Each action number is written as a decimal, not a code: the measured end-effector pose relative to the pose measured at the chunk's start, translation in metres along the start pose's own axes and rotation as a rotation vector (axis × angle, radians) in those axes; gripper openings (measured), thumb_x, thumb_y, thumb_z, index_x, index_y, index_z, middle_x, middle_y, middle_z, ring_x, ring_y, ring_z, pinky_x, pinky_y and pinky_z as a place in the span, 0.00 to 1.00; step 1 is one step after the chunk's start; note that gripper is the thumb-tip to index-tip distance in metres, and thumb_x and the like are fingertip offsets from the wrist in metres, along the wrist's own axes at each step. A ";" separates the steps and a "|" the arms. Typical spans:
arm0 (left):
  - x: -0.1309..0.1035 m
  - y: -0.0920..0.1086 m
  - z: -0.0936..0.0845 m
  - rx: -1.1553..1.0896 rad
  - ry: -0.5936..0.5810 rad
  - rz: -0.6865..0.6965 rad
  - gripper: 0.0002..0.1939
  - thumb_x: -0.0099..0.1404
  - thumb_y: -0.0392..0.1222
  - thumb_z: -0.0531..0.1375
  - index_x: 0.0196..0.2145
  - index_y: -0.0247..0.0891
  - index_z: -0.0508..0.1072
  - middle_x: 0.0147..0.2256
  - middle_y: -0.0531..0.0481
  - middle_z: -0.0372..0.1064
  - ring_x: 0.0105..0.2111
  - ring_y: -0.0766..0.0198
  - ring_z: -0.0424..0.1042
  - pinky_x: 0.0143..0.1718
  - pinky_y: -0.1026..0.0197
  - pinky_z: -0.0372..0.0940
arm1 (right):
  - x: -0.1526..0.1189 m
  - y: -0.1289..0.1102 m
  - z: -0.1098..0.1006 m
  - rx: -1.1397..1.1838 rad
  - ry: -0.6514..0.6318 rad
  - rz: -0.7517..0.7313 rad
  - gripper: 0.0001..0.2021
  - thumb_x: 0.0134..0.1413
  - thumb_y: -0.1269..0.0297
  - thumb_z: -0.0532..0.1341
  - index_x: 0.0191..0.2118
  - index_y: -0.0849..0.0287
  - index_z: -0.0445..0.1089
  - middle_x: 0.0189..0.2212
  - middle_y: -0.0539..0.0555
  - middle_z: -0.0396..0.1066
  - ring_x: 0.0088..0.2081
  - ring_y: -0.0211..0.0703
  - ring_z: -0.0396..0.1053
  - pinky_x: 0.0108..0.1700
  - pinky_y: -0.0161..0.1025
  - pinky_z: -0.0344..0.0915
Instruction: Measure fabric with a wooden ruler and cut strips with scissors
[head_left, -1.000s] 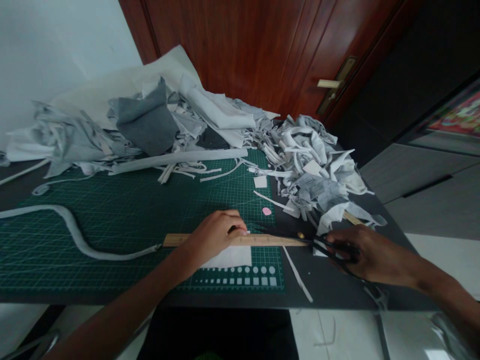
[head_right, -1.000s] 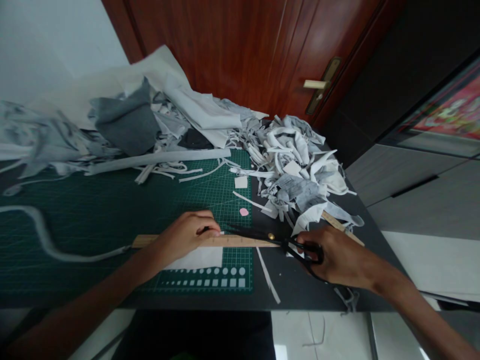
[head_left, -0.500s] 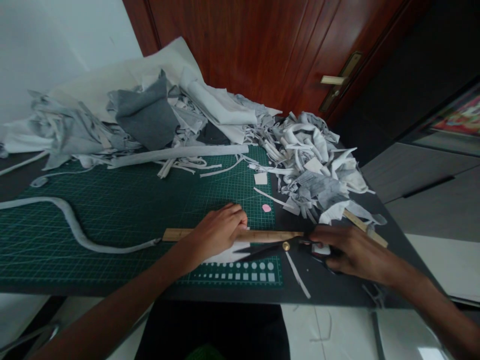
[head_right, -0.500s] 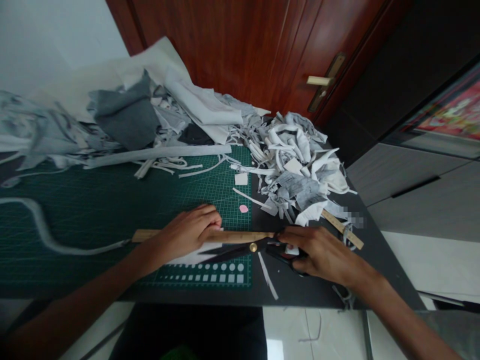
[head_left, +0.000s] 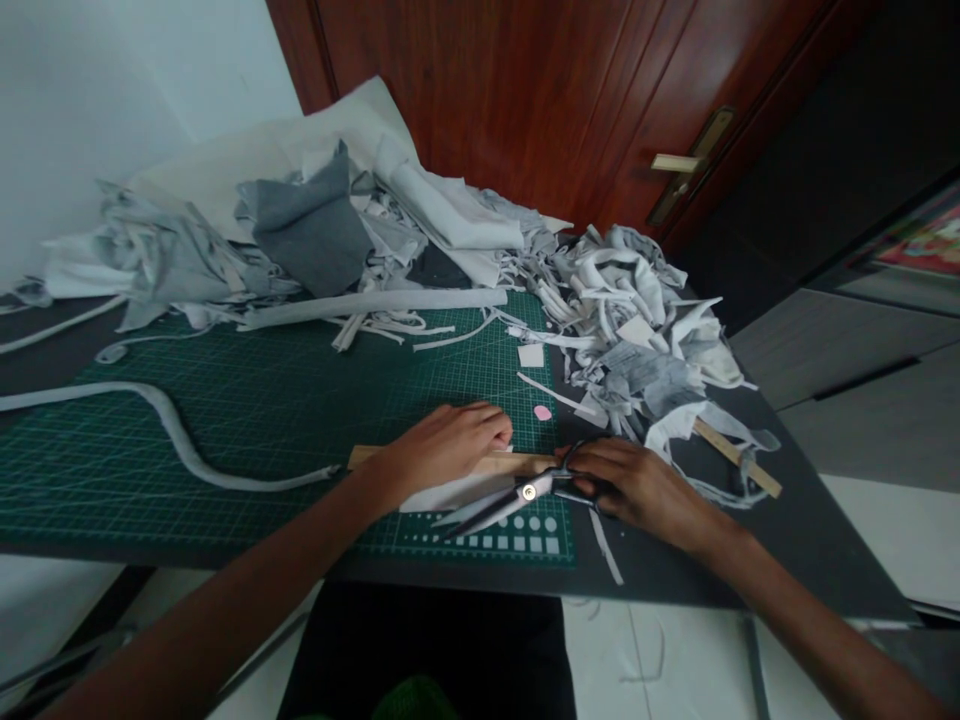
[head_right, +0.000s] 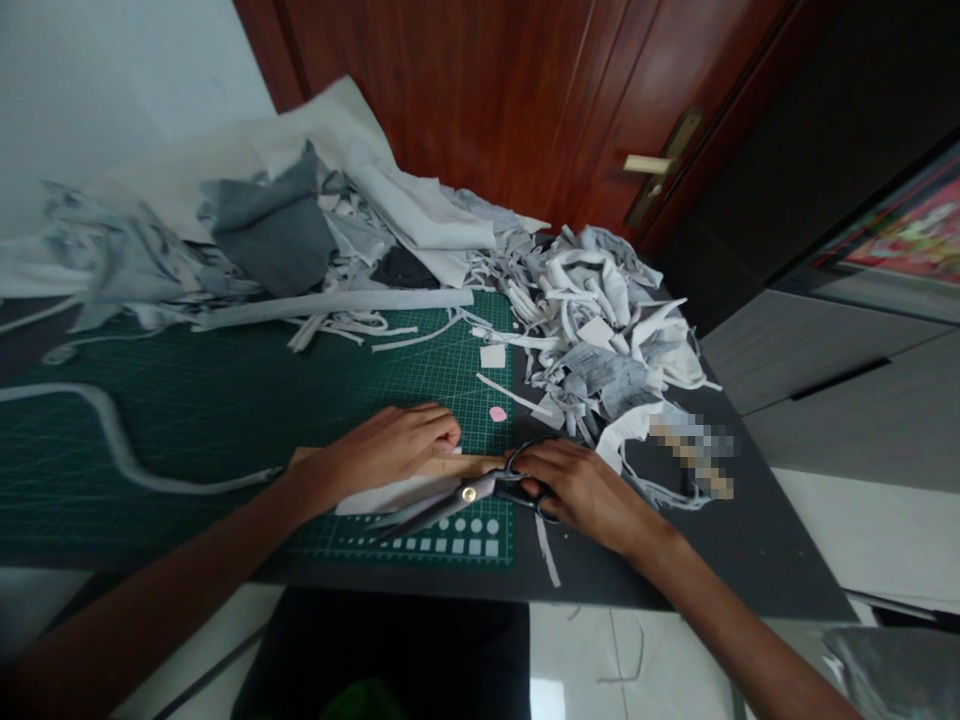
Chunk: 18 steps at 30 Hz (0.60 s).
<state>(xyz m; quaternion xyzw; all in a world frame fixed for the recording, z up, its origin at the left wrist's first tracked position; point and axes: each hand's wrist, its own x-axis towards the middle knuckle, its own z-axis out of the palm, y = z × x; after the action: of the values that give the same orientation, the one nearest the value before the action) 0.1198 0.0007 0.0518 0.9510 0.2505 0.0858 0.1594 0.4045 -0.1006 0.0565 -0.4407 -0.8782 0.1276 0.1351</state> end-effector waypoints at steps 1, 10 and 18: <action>-0.001 0.000 -0.001 -0.002 0.008 0.011 0.06 0.76 0.37 0.56 0.39 0.40 0.71 0.40 0.52 0.73 0.39 0.62 0.72 0.37 0.61 0.60 | 0.000 0.001 0.000 0.011 -0.002 -0.008 0.18 0.61 0.79 0.61 0.52 0.55 0.74 0.48 0.57 0.79 0.50 0.50 0.77 0.54 0.48 0.74; -0.002 0.000 0.004 -0.109 0.054 -0.040 0.09 0.76 0.35 0.52 0.39 0.40 0.71 0.39 0.50 0.73 0.39 0.61 0.71 0.41 0.60 0.63 | 0.002 -0.009 0.001 0.104 -0.066 0.112 0.26 0.48 0.85 0.60 0.51 0.54 0.75 0.47 0.54 0.77 0.47 0.46 0.78 0.49 0.40 0.76; -0.009 -0.012 -0.006 -0.277 0.027 0.014 0.11 0.77 0.39 0.55 0.53 0.40 0.72 0.51 0.46 0.74 0.52 0.59 0.72 0.53 0.58 0.63 | 0.000 -0.012 0.007 0.131 -0.052 0.186 0.21 0.48 0.84 0.59 0.45 0.56 0.75 0.44 0.54 0.73 0.42 0.45 0.77 0.43 0.38 0.75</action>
<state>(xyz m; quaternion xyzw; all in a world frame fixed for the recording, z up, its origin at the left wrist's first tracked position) 0.1054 0.0073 0.0525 0.9204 0.2316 0.1335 0.2852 0.3938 -0.1084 0.0539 -0.5069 -0.8266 0.2080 0.1285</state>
